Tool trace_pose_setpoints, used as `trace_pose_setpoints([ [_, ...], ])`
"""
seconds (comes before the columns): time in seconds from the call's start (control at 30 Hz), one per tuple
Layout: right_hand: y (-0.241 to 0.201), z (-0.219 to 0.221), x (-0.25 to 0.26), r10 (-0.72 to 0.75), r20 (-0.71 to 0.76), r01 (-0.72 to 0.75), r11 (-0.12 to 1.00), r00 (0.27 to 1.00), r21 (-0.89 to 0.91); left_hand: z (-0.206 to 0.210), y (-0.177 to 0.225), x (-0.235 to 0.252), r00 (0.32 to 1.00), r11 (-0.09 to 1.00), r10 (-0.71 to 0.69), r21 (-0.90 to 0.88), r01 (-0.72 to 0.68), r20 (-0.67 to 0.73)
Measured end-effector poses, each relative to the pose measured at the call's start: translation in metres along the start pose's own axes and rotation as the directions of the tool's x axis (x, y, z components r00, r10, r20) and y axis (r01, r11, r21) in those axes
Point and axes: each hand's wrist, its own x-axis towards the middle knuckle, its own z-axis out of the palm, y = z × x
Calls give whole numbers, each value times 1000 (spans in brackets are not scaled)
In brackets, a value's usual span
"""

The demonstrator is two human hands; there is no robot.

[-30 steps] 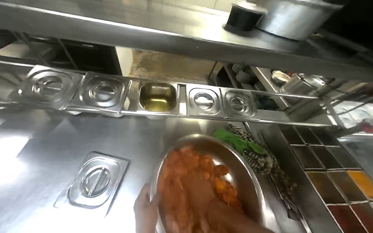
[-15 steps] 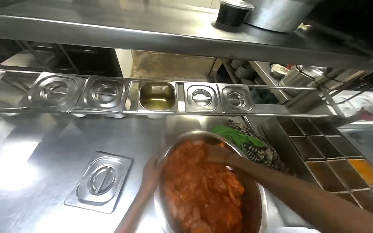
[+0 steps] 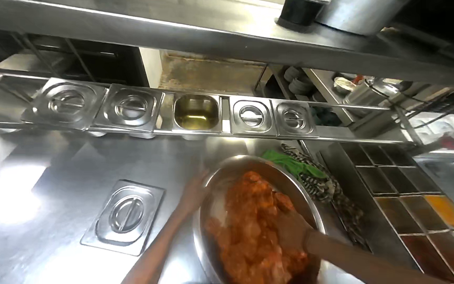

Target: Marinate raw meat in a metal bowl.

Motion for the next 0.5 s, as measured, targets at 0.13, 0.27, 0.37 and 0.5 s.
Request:
trace_pose_setpoints([
  [0.13,-35,-41,79,6,-19,-4,992,1000,128,8,4,-4,996,999,-28,-49,23,-90],
  [0.27,-86,-34,69,-187,-89,199,967,978,157,7,0,3,987,994,-42,-106,26,-158],
  [0.37,-67,-22,34,-410,-12,410,910,912,55,3,-10,2,988,989,-15,-148,-9,-157],
  [0.5,-18,-40,-4,-372,36,373,915,927,-156,2,-15,0,992,981,-10,-192,-14,-124],
])
